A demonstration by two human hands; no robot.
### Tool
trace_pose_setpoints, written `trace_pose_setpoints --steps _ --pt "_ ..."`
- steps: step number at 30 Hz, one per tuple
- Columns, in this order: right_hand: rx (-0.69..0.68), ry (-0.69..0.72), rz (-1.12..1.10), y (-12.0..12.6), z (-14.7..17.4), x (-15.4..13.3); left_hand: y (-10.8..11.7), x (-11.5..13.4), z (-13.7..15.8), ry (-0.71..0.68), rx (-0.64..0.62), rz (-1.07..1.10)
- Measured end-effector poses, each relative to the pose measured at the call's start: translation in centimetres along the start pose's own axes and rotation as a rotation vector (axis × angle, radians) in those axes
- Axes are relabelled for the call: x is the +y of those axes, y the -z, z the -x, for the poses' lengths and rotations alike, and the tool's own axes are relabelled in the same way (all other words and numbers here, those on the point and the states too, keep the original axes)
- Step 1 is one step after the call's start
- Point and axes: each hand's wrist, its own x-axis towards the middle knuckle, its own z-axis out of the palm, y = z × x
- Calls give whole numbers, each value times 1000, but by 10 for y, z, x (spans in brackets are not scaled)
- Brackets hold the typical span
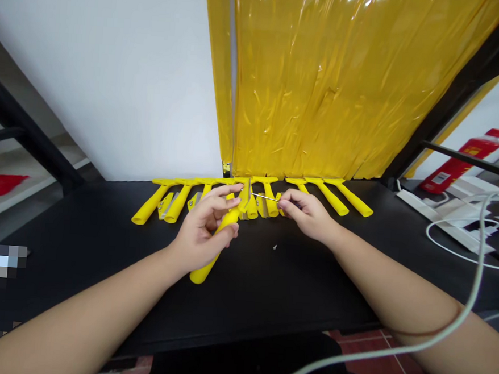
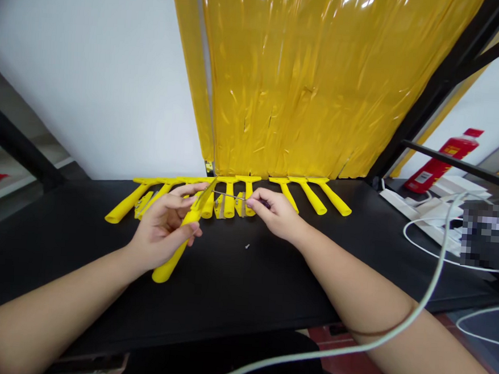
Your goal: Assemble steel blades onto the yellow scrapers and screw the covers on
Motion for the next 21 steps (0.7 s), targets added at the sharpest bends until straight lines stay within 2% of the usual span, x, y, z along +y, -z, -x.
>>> trace_pose_setpoints --steps 4,8,12,17,19,21 --pt "-111 -91 -128 -2 1 -1 2 -3 2 16 10 -50" --pt "-73 -14 -175 -5 4 -5 4 -6 3 6 12 -75" --pt "17 -10 -119 -5 1 -5 6 -6 3 -14 0 -91" --pt "-52 -67 -67 -7 -1 -2 5 -7 1 7 6 -48" --pt "-48 -31 0 -7 0 -5 4 -10 -1 -27 -11 -14" --pt "-32 65 117 -6 1 -10 4 -14 -2 -86 -47 21"
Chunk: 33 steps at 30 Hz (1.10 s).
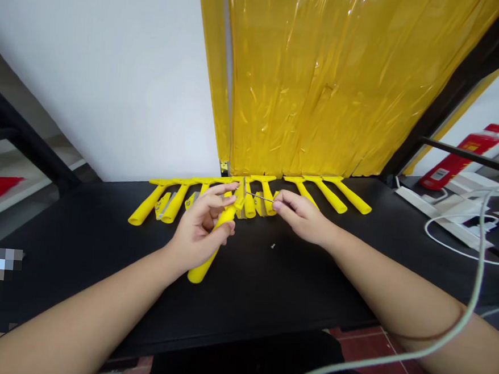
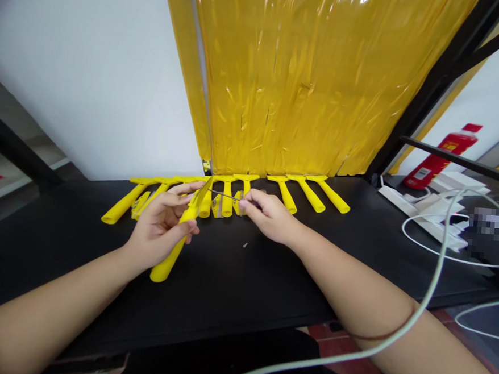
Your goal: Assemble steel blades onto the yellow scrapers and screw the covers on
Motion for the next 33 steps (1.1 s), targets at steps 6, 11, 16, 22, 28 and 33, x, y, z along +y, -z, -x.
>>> trace_pose_setpoints --steps 6,11,16,22,28,33 --pt "43 32 34 2 0 -11 3 -5 1 11 -43 21" --pt "-159 -336 -621 -1 -1 -11 3 4 0 25 -38 -4" --pt "-317 -427 -613 4 -1 -4 -1 7 -6 263 64 77" --pt "-447 -270 -9 18 3 -4 5 -1 -17 575 231 217" --pt "-631 -163 225 15 7 -15 14 -15 -20 693 232 342" --pt "-630 -71 295 8 7 -14 17 -23 -19 754 226 394"
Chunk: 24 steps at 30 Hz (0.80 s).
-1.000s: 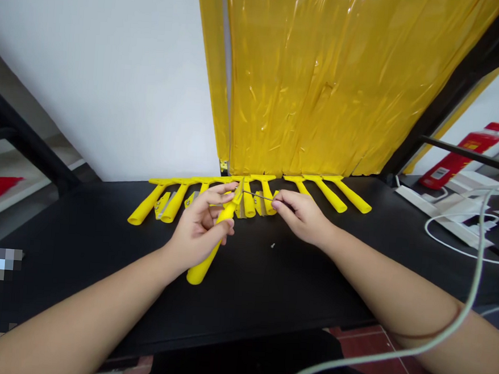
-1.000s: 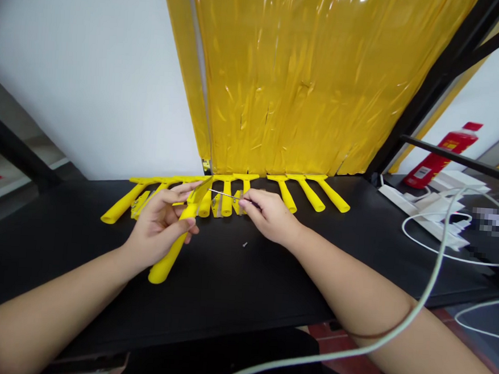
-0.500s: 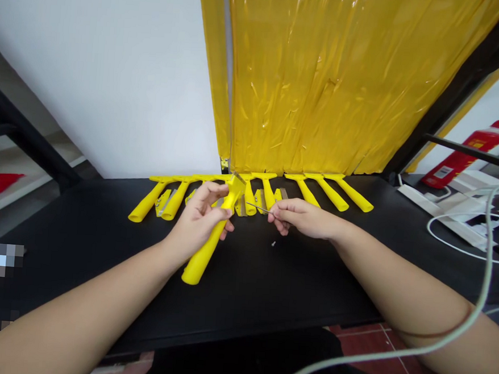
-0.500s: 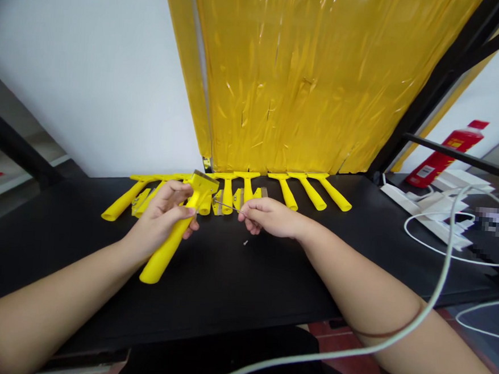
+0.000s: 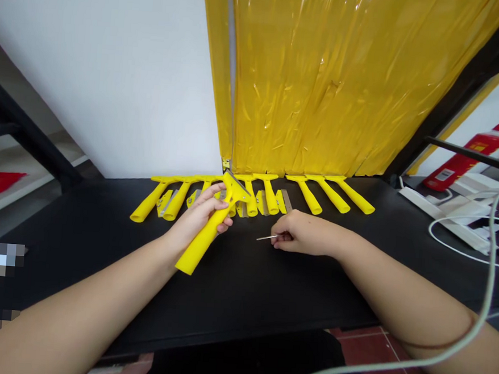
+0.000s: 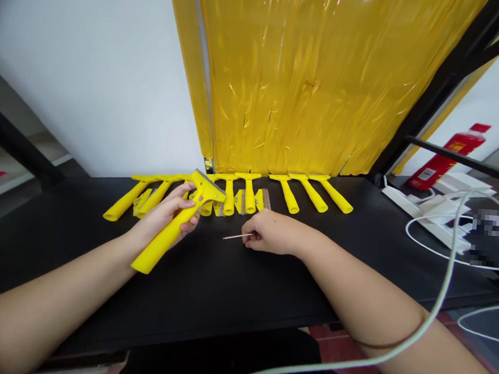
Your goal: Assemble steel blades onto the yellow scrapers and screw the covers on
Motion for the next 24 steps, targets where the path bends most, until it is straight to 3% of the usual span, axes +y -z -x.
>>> trace_pose_setpoints --steps 10,17,21,24 --pt "-9 -7 117 6 2 -5 -5 1 1 106 -4 9" --pt "24 88 113 -1 0 -4 -5 -2 2 110 -25 12" --pt "54 140 -1 -2 -1 -3 -6 -2 3 133 -26 -35" --pt "193 222 -191 1 -1 -3 -7 -1 6 162 -51 -82"
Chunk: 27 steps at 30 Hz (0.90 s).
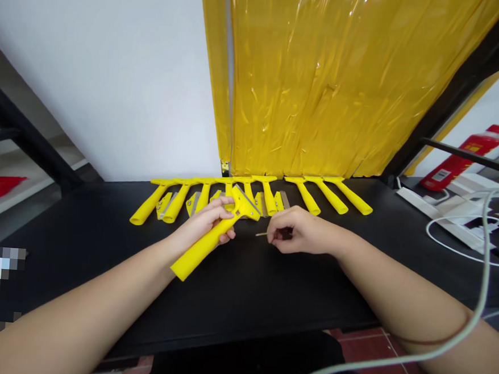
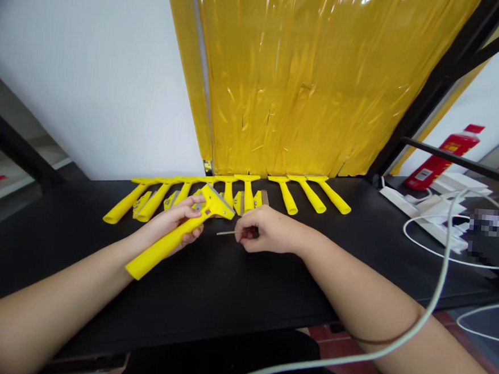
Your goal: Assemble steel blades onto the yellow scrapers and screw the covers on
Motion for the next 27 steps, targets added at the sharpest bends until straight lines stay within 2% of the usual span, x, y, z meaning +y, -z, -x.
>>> trace_pose_setpoints --steps 4,8,15,27 --pt "286 106 -68 1 -2 -2 -5 -1 7 57 -94 -111" --pt "417 49 -94 -4 -7 0 -12 -3 11 60 -207 -170" --pt "436 20 -135 -12 -12 1 -19 -4 13 42 -243 -147" --pt "342 -7 -248 -12 -13 3 -28 -6 22 -40 -239 -177"
